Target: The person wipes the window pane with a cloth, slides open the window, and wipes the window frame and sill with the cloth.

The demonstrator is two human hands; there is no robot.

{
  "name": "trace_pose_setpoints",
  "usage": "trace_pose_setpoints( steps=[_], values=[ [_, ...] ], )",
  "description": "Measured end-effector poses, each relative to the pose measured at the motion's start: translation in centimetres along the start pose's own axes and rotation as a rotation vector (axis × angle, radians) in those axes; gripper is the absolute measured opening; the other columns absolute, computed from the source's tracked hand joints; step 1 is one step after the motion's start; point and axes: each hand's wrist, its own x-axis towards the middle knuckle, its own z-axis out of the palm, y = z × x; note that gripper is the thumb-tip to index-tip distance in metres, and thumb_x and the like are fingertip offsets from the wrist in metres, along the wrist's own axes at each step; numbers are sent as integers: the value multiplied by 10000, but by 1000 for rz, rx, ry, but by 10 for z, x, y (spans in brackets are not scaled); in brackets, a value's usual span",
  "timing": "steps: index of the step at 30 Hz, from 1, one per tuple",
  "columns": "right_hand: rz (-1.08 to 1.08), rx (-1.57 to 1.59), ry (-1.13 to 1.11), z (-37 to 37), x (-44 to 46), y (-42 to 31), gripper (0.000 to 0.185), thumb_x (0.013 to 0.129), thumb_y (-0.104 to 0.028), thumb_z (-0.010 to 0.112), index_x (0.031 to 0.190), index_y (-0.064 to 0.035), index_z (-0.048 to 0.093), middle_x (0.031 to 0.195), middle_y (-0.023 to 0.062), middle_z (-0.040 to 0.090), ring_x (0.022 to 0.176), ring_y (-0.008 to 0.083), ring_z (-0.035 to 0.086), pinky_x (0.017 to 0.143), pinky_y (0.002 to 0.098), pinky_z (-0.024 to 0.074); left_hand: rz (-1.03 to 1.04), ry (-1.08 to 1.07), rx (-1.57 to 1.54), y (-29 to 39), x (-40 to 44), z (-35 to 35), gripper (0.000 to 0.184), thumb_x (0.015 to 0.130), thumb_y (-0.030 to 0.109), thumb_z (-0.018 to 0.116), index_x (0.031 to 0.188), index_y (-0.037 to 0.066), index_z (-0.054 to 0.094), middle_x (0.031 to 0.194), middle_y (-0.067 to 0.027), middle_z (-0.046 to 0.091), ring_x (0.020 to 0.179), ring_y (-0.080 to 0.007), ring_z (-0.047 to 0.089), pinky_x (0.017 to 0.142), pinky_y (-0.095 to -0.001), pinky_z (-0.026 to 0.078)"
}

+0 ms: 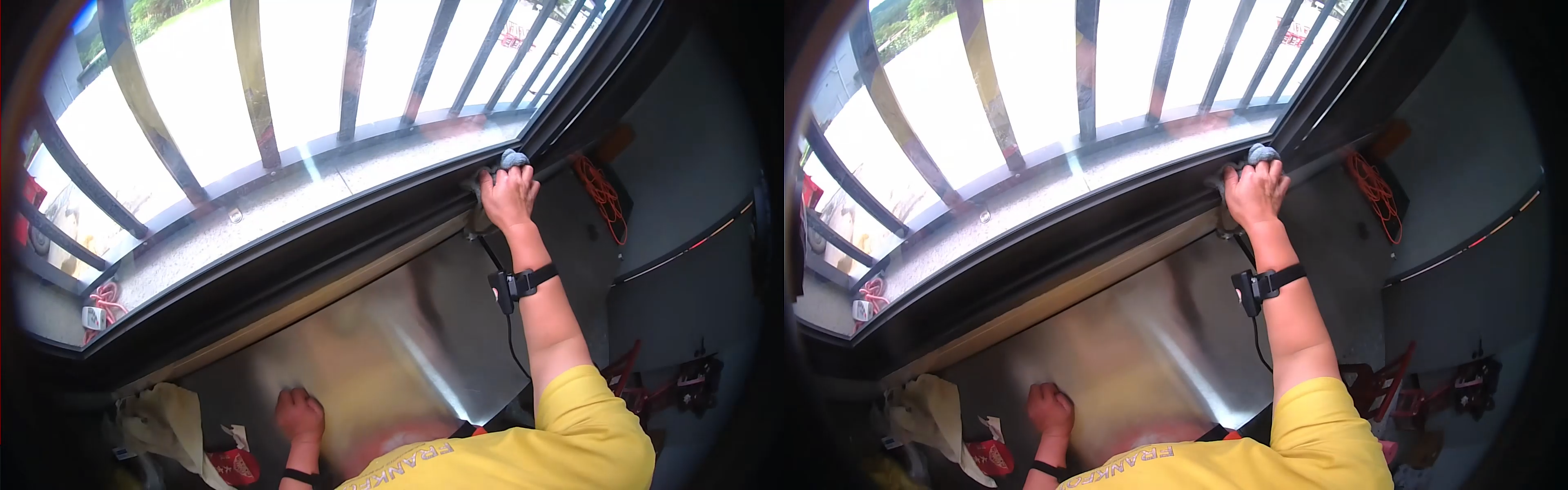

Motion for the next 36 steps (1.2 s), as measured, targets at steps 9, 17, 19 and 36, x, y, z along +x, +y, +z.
trace_pose_setpoints(
  steps=[9,17,19,36],
  values=[
    [-418,211,-118,-68,-48,-102,676,741,-676,543,794,-24,709,923,134,627,1037,312,447,844,481,328,-1,23,-17,6,4,5,101,665,73,510,766,69,521,819,-156,479,745,-368,518,659,-471,432],
    [-415,746,74,-88,-76,-107,247,801,-329,623,898,-109,679,955,82,603,1045,272,442,895,453,288,-6,-16,-8,10,5,-3,88,675,94,496,755,63,511,819,-159,474,756,-372,517,653,-476,423],
    [-216,626,159,-104,-70,-72,214,827,-292,598,944,-127,667,1046,74,612,1056,268,446,870,443,320,-18,-6,-15,8,1,1,80,677,111,500,744,68,506,809,-153,468,747,-364,512,642,-473,420],
    [-260,1007,-850,-144,-29,68,477,726,23,604,1190,-56,527,989,89,612,942,195,571,863,300,440,-24,-5,-27,9,3,0,85,674,82,492,755,57,500,824,-159,469,761,-373,517,658,-469,427]
  ],
)
